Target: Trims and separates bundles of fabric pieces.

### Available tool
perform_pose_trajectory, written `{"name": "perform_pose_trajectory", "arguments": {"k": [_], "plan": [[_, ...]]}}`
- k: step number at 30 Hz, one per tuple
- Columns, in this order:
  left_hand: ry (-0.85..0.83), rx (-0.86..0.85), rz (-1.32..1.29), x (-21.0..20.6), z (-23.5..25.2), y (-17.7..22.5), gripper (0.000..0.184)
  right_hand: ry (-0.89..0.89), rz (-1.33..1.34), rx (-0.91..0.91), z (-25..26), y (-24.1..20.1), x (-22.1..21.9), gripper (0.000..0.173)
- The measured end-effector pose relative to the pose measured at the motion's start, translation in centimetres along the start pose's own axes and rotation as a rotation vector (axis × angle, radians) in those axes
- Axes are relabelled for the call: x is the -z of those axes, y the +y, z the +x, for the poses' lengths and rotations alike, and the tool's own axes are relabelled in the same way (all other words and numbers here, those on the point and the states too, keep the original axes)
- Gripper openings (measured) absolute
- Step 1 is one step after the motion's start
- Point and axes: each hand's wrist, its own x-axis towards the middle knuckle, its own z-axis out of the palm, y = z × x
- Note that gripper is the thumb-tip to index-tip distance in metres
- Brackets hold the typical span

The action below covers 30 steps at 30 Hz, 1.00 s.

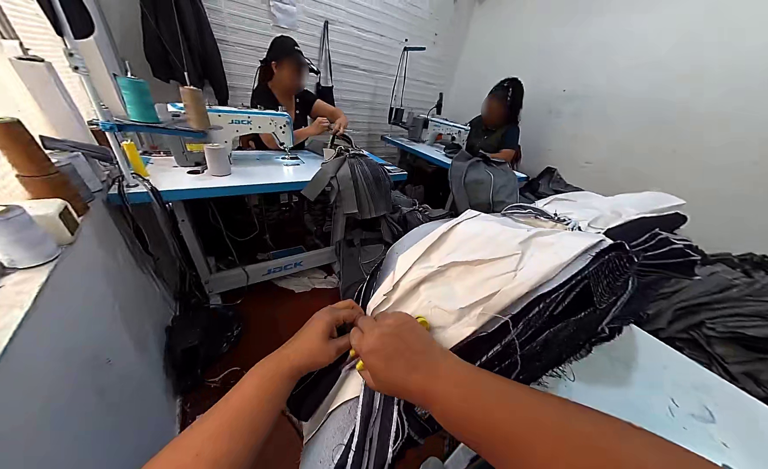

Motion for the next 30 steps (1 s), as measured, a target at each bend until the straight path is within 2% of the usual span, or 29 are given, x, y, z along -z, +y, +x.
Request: {"name": "perform_pose_trajectory", "arguments": {"k": [2, 4, 5, 6, 8, 9, 12, 15, 17, 19, 21, 22, 24, 25, 26, 27, 28, 30], "plan": [[0.067, 0.058, -0.093, -0.8, 0.0, -0.1, 0.019, 0.379, -0.039, 0.214, -0.4, 1.6, -2.6, 0.017], [0.112, 0.082, -0.076, -1.4, -0.1, 0.4, 0.021, 0.496, 0.057, 0.227, -0.4, 1.9, -3.3, 0.017], [0.116, 0.071, -0.013, -1.4, -0.1, 0.8, 0.021, 0.47, 0.089, 0.163, -0.3, 1.6, -3.0, 0.017], [0.107, 0.049, 0.066, -1.1, -0.1, 1.3, 0.018, 0.344, 0.132, 0.051, -0.3, 0.9, -1.9, 0.019], [0.079, 0.0, 0.236, -0.8, 0.0, 2.0, 0.013, -0.102, 0.291, -0.223, 0.2, -0.5, 1.5, 0.032], [0.059, -0.017, 0.286, -0.7, 0.0, 2.1, 0.013, -0.224, 0.387, -0.296, 0.6, -0.7, 2.4, 0.034], [0.11, -0.059, 0.225, -1.0, 0.2, 1.5, 0.014, -0.347, 0.502, -0.257, -0.4, -1.2, 3.0, 0.032], [0.218, 0.085, 0.005, -1.2, 0.5, 1.0, 0.022, -0.304, 0.531, -0.099, -2.5, -1.3, 2.1, 0.032], [0.314, 0.169, -0.097, -1.7, 0.7, 1.6, 0.022, -0.126, 0.591, -0.045, -4.3, -0.5, 1.0, 0.035], [0.363, 0.181, -0.199, -2.2, 1.0, 2.6, 0.021, 0.124, 0.573, 0.125, -6.4, 0.0, -0.5, 0.028], [0.418, 0.175, -0.425, -2.9, 1.0, 3.8, 0.016, 0.227, 0.676, 0.173, -7.8, 0.5, -1.9, 0.028], [0.477, 0.153, -0.551, -3.2, 1.0, 4.2, 0.013, 0.248, 0.806, 0.084, -8.2, 0.9, -2.3, 0.029], [0.648, 0.024, -0.6, -2.8, 1.1, 4.9, 0.011, 0.196, 1.055, -0.269, -8.3, 1.8, -1.9, 0.044], [0.703, -0.068, -0.52, -1.7, 1.2, 5.4, 0.011, 0.093, 1.046, -0.443, -8.2, 2.3, -1.1, 0.051], [0.708, -0.127, -0.388, -0.1, 1.3, 5.9, 0.007, -0.004, 0.955, -0.518, -8.2, 2.6, -0.5, 0.049], [0.687, -0.107, -0.271, 1.7, 1.4, 6.3, 0.006, -0.028, 0.836, -0.479, -8.7, 2.4, -0.4, 0.036], [0.677, -0.031, -0.225, 3.9, 1.8, 6.2, 0.018, -0.003, 0.729, -0.349, -9.5, 1.8, -0.4, 0.025], [0.844, 0.247, -0.373, 8.2, 2.9, 4.1, 0.034, 0.007, 0.606, -0.029, -11.3, 0.2, -0.3, 0.012]]}}
